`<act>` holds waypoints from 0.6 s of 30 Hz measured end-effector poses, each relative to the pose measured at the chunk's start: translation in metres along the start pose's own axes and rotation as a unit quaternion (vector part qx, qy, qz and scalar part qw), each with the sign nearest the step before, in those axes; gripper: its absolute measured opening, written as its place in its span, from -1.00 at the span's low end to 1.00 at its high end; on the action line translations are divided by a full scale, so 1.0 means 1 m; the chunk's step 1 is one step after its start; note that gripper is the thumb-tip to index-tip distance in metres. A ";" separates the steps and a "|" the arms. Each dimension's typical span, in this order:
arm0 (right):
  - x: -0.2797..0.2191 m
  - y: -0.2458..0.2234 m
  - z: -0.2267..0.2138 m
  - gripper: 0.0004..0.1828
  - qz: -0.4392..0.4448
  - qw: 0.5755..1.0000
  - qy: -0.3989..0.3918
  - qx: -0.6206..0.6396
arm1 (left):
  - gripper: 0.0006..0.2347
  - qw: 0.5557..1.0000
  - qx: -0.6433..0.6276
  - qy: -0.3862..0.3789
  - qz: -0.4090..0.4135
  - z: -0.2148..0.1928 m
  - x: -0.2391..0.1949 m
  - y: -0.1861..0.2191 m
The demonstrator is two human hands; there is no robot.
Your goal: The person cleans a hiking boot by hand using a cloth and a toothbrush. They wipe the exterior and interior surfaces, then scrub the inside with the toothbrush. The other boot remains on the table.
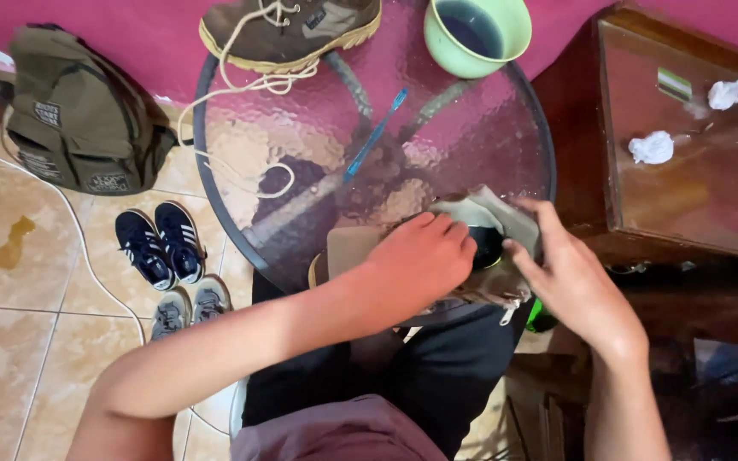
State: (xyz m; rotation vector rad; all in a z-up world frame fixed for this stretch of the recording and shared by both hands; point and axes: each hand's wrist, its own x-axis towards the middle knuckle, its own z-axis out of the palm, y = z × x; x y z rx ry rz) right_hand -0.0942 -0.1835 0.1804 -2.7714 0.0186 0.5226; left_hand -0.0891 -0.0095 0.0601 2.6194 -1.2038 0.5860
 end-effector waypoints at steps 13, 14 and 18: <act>-0.008 -0.002 0.009 -0.70 0.019 0.992 0.007 0.126 | -0.85 0.972 0.176 -0.143 -0.056 0.041 0.019 -0.001; -0.007 0.000 0.010 -0.71 0.002 0.992 0.016 0.128 | -0.84 0.972 0.166 -0.161 -0.051 0.045 0.021 -0.002; -0.009 -0.004 0.009 -0.69 -0.011 0.992 0.022 0.121 | -0.88 0.927 0.156 -0.341 -0.005 0.016 0.035 0.004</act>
